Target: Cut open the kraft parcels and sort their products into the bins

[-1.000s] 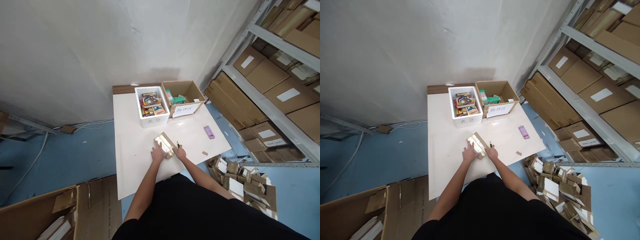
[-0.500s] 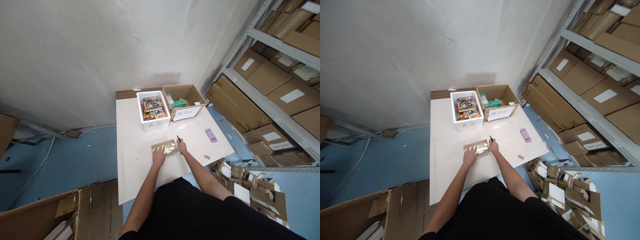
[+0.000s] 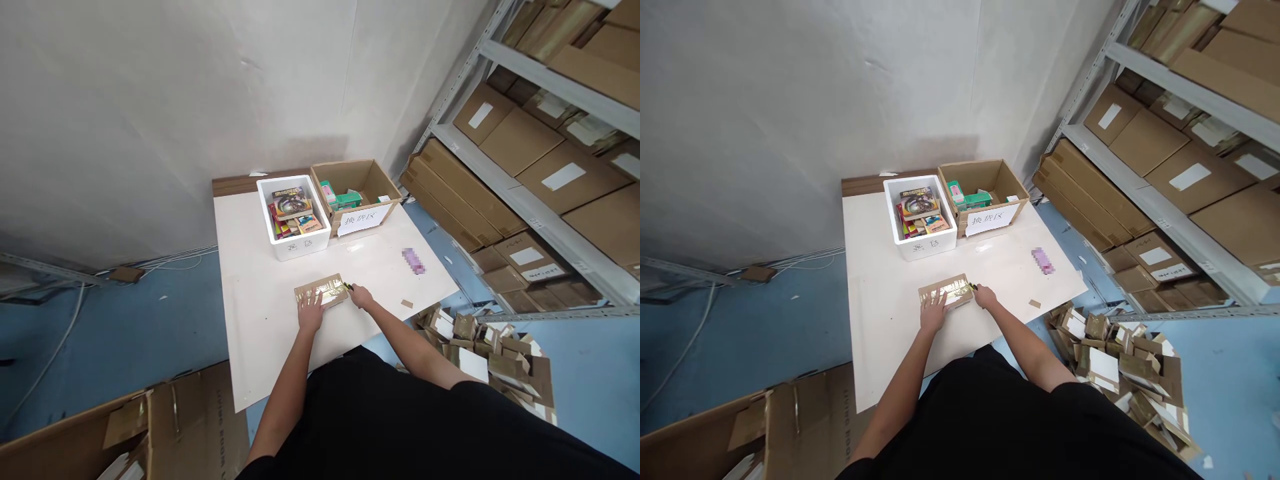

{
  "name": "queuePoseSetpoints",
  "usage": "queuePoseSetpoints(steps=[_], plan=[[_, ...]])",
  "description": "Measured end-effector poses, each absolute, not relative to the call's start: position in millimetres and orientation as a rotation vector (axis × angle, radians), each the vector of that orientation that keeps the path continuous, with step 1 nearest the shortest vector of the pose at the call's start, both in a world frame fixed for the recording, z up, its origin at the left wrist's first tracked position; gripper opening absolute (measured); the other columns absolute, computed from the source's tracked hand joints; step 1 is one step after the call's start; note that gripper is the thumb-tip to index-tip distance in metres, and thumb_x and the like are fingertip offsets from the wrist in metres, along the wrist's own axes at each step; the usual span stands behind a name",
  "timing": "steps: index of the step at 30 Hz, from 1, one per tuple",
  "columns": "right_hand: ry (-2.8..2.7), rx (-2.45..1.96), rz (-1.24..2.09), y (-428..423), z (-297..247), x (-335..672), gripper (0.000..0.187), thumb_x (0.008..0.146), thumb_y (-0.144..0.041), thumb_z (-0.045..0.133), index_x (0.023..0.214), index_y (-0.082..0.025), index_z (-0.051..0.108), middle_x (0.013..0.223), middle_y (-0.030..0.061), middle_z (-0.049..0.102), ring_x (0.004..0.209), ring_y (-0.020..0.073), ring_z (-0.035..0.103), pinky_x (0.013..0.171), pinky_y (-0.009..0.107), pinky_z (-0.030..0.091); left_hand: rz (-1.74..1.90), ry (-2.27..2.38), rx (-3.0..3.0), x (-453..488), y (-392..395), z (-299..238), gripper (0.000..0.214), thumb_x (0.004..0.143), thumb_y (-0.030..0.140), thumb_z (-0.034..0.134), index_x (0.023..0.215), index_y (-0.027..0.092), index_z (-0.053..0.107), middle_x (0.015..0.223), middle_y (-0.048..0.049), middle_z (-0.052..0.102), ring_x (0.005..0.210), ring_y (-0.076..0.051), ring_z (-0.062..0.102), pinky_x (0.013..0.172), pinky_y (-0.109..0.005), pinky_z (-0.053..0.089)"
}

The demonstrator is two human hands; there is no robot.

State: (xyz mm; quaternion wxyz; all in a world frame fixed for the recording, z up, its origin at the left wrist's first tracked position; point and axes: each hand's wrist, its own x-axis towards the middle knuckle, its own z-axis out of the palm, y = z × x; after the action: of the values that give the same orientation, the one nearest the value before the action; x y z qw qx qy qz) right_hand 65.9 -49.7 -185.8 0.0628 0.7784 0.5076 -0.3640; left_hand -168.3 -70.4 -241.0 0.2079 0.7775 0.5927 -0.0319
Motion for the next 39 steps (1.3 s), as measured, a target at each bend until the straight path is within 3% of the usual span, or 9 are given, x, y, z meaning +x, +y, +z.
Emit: queuePoseSetpoints(steps=[4, 11, 17, 24, 30, 36, 39], plan=[[1.57, 2.428, -0.981, -61.9, -184.5, 69.5, 0.035, 0.114, -0.043, 0.036, 0.127, -0.02, 0.059, 0.113, 0.0123, 0.077, 0.09, 0.0224, 0.076, 0.074, 0.027, 0.051, -0.079, 1.635, 2.165, -168.3, -71.3, -239.6, 0.06, 0.108, 0.042, 0.037, 0.166, 0.031, 0.037, 0.177, -0.0018, 0.026, 0.164, -0.034, 0.017, 0.131, -0.055, 0.021], [1.601, 2.375, -1.088, -43.3, -175.3, 59.1, 0.036, 0.112, -0.05, 0.041, 0.119, -0.021, 0.061, 0.11, 0.0107, 0.076, 0.063, 0.0177, 0.071, 0.065, 0.027, 0.049, -0.107, 1.626, 2.117, -166.1, -71.9, -226.9, 0.061, 0.107, 0.041, 0.037, 0.168, 0.034, 0.032, 0.177, -0.0006, 0.026, 0.165, -0.034, 0.014, 0.132, -0.057, 0.019], [1.552, 2.324, -1.137, -40.9, -168.9, 64.6, 0.034, 0.109, -0.051, 0.05, 0.119, -0.02, 0.061, 0.112, 0.0119, 0.076, 0.059, 0.0175, 0.07, 0.063, 0.029, 0.051, -0.093, 1.638, 2.097, -164.5, -74.0, -220.1, 0.063, 0.106, 0.04, 0.038, 0.169, 0.033, 0.03, 0.177, -0.0022, 0.026, 0.165, -0.035, 0.014, 0.132, -0.06, 0.018], [1.591, 2.25, -1.114, -63.6, -171.2, 64.5, 0.032, 0.112, -0.045, 0.042, 0.122, -0.019, 0.058, 0.115, 0.0136, 0.074, 0.056, 0.0174, 0.069, 0.059, 0.03, 0.05, -0.132, 1.65, 2.092, -163.1, -72.8, -223.3, 0.061, 0.108, 0.043, 0.035, 0.167, 0.03, 0.036, 0.178, -0.0001, 0.024, 0.166, -0.032, 0.01, 0.134, -0.054, 0.015], [1.526, 2.237, -1.15, -77.7, -167.5, 74.6, 0.028, 0.109, -0.045, 0.049, 0.116, -0.02, 0.059, 0.113, 0.0135, 0.074, 0.059, 0.0185, 0.07, 0.061, 0.03, 0.051, -0.132, 1.663, 2.096, -161.2, -74.8, -218.1, 0.062, 0.107, 0.042, 0.036, 0.167, 0.028, 0.036, 0.178, -0.0015, 0.025, 0.165, -0.033, 0.014, 0.133, -0.053, 0.016], [1.348, 2.677, -1.154, -103.8, -188.1, 56.1, 0.043, 0.11, -0.06, 0.035, 0.129, -0.023, 0.05, 0.11, 0.0101, 0.075, 0.083, 0.0227, 0.075, 0.072, 0.03, 0.054, -0.058, 1.642, 2.107, -171.3, -50.9, -200.2, 0.062, 0.104, 0.044, 0.043, 0.163, 0.026, 0.044, 0.173, -0.0088, 0.036, 0.16, -0.036, 0.024, 0.126, -0.054, 0.032], [1.222, 2.722, -1.259, -100.6, -203.1, 27.2, 0.059, 0.103, -0.071, 0.046, 0.134, -0.021, 0.044, 0.116, 0.0144, 0.074, 0.1, 0.0273, 0.075, 0.079, 0.033, 0.055, -0.09, 1.668, 2.09, -183.1, -36.4, -194.4, 0.06, 0.105, 0.037, 0.035, 0.164, 0.028, 0.041, 0.175, -0.0071, 0.033, 0.162, -0.034, 0.019, 0.127, -0.056, 0.028]])
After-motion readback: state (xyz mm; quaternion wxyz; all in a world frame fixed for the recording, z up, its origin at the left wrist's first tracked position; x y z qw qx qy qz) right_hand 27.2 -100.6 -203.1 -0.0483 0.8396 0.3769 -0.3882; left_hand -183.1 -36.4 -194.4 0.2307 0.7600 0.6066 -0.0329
